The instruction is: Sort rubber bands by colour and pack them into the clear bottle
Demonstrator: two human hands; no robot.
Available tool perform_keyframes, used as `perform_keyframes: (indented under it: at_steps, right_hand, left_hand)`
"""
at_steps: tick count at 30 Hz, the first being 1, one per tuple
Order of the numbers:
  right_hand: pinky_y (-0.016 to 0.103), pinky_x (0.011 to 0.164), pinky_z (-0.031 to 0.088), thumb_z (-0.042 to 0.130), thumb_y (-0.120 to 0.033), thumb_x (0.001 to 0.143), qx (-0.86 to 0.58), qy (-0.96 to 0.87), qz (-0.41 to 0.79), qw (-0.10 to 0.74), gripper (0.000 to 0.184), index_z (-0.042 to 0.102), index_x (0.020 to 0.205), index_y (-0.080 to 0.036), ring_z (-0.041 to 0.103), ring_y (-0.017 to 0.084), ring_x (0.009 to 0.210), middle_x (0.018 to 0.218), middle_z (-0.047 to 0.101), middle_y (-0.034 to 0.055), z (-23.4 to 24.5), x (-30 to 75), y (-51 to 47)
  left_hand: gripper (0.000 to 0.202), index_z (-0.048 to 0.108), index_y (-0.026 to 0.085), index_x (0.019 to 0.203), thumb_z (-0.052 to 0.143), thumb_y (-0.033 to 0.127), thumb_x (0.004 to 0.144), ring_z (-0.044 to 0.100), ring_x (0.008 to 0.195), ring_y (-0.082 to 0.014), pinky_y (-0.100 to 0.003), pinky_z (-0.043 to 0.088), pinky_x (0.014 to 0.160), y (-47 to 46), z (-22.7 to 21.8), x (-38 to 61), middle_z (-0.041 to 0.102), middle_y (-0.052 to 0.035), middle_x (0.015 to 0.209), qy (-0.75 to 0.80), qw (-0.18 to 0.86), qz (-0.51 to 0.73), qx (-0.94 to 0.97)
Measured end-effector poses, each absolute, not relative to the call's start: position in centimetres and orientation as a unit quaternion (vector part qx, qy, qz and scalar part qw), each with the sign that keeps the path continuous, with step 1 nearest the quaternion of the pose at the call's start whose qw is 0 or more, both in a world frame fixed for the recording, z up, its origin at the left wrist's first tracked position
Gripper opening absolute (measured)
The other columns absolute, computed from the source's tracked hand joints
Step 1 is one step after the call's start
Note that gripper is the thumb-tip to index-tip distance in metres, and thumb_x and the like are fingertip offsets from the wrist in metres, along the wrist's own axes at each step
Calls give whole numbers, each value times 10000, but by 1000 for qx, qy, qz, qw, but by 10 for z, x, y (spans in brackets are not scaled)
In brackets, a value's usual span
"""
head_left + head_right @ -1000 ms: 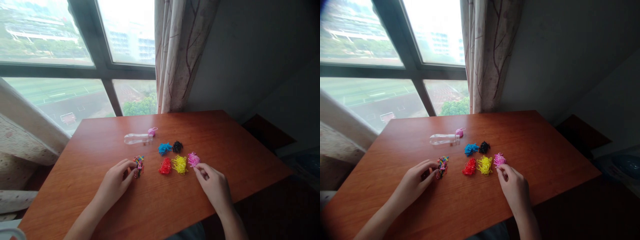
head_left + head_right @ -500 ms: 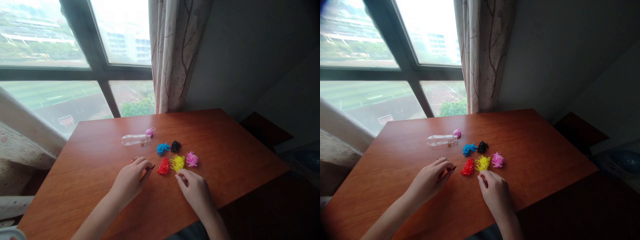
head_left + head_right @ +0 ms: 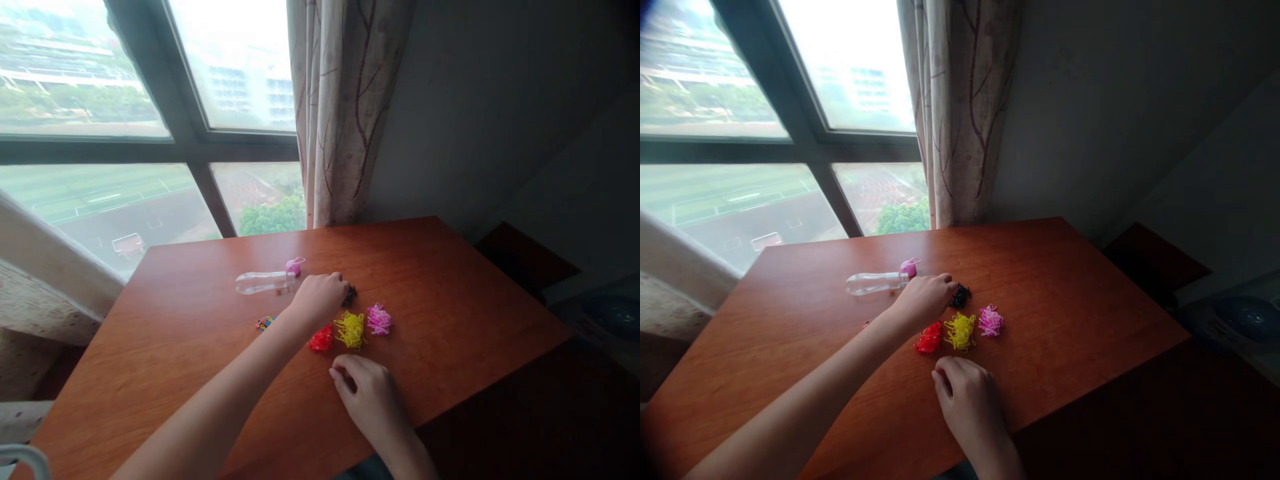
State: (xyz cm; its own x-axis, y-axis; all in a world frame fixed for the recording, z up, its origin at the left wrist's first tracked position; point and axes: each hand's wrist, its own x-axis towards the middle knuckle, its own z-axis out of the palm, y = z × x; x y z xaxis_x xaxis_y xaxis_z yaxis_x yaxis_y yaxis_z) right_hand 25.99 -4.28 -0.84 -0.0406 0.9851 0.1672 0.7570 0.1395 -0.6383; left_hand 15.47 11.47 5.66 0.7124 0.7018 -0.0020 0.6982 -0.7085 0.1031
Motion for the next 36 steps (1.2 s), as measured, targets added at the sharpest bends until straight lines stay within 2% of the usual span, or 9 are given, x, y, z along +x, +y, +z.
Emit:
perform_keyframes:
  at_steps: [4, 16, 21, 29, 36]
  right_hand:
    - [245, 633, 358, 563, -141, 898, -626, -696, 198, 292, 143, 614, 790, -220, 612, 146, 669, 735, 665, -19, -6, 260, -45]
    - [252, 647, 362, 568, -122, 894, -629, -690, 210, 290, 144, 620, 806, -222, 616, 155, 684, 755, 670, -17, -8, 262, -49]
    - [251, 650, 359, 566, -132, 904, -628, -692, 211, 287, 139, 615, 809, -222, 613, 152, 688, 755, 667, -20, -8, 261, -49]
    - [254, 643, 360, 560, -127, 896, -626, -697, 208, 281, 145, 617, 801, -221, 619, 151, 686, 757, 673, -19, -5, 258, -47]
    - [252, 648, 367, 554, -132, 898, -626, -696, 208, 282, 146, 620, 802, -221, 621, 153, 688, 757, 677, -16, -5, 258, -47]
  left_hand:
    - [246, 711, 141, 977, 513, 93, 839, 711, 824, -284, -359, 526, 683, 123, 53, 165, 695, -146, 932, 371, 51, 3, 927]
    - [236, 712, 165, 1005, 505, 216, 903, 714, 825, -279, -346, 525, 685, 131, 44, 175, 697, -141, 951, 377, 50, 7, 925]
    - [251, 699, 165, 1016, 470, 189, 914, 702, 895, -279, -345, 518, 711, 131, 51, 170, 689, -143, 987, 379, 44, 11, 924]
    - [251, 698, 162, 991, 489, 98, 868, 700, 908, -280, -347, 517, 722, 131, 54, 168, 687, -147, 981, 382, 49, 4, 923]
    - [209, 695, 180, 972, 507, 142, 888, 708, 854, -257, -325, 504, 695, 130, 54, 166, 684, -133, 972, 393, 62, 12, 917]
